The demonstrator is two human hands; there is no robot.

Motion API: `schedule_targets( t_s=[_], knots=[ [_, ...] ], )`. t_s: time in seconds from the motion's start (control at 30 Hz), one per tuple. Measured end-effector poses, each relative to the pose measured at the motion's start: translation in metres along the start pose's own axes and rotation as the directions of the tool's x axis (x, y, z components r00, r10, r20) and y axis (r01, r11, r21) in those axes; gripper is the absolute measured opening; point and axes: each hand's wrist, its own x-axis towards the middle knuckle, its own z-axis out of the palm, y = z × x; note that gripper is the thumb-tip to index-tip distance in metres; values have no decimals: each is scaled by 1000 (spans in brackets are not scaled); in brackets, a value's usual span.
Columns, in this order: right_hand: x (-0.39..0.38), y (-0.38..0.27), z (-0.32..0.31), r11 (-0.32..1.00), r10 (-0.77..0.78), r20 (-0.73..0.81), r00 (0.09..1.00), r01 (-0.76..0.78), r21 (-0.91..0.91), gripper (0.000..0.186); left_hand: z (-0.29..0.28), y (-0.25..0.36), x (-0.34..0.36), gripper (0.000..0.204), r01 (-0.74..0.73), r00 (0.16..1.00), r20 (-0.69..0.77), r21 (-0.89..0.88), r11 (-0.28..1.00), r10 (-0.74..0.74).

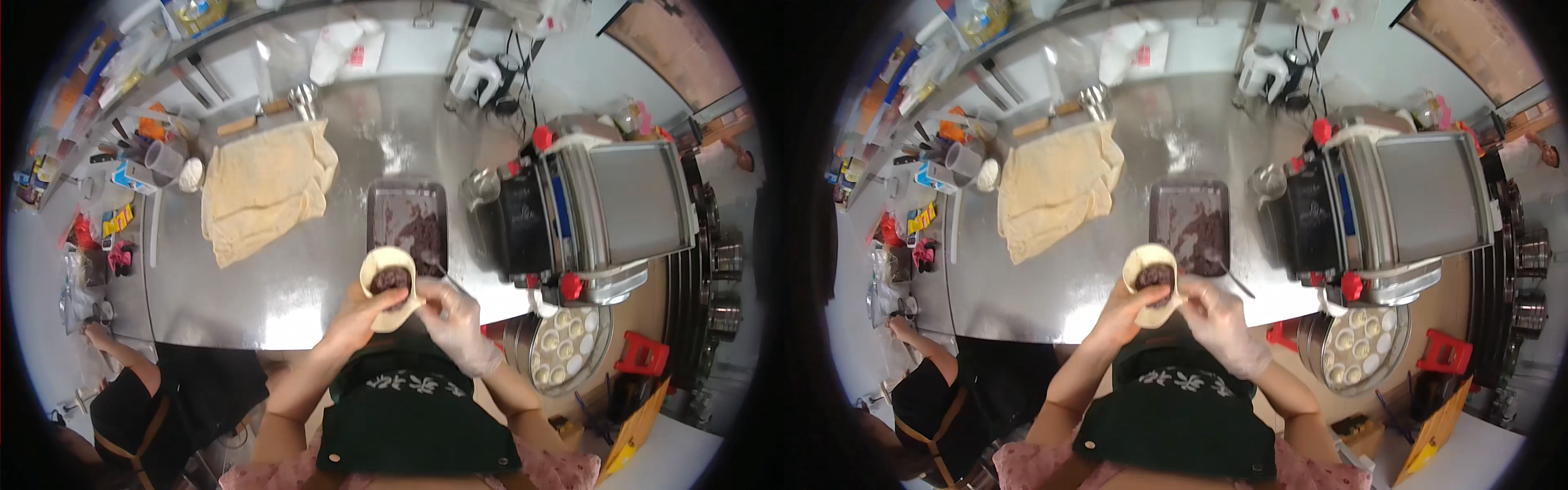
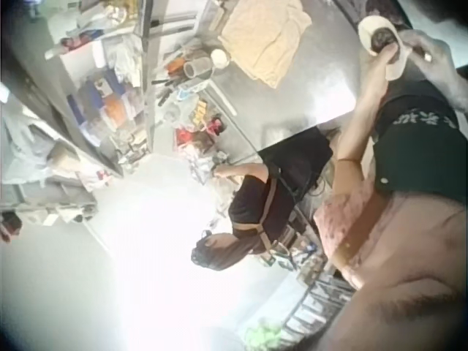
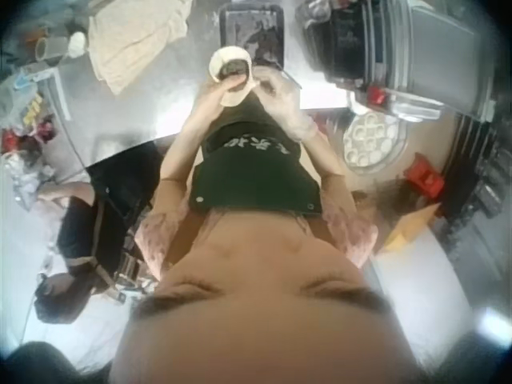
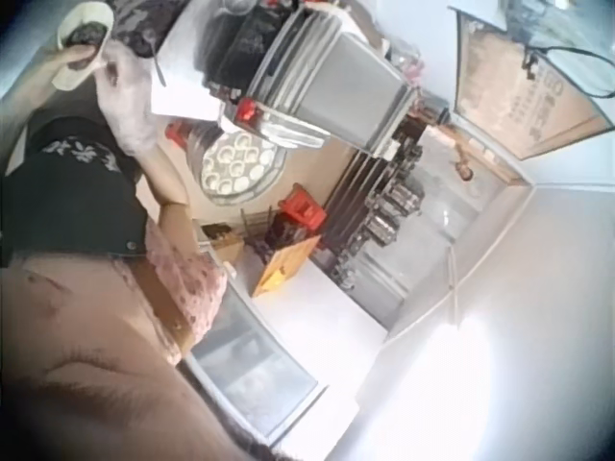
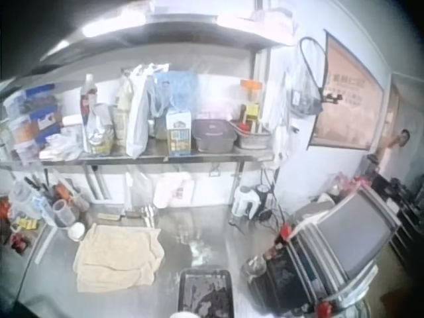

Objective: The person makes buns by filling dough wrappers with bean paste and pinching them closed, places a bun into a steamer basket, retrieves a new container of filling from the refrigerator, and uncovers more dough wrappers to fill.

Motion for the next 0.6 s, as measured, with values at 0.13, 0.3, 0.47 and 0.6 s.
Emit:
schedule_targets(
  t_s=[0.13, 0.3, 0.47, 0.6],
  knots=[
    [12, 6, -1, 988, 150, 18, 989, -149, -37, 49, 3, 12, 12, 38, -52, 998, 26, 123, 991, 49],
    [19, 12, -3, 997, 52, 89, 995, -46, -65, 47, 0, 25, 20, 39, -31, 994, 111, 222, 974, 6],
    [26, 8, -10, 981, -101, 120, 988, 119, -152, 33, 8, 36, 22, 42, -6, 986, 163, 193, 981, -26],
    [24, 15, -7, 947, -200, 137, 970, 227, -229, 39, 5, 30, 23, 40, -9, 992, 128, 189, 982, -15]
  ],
)
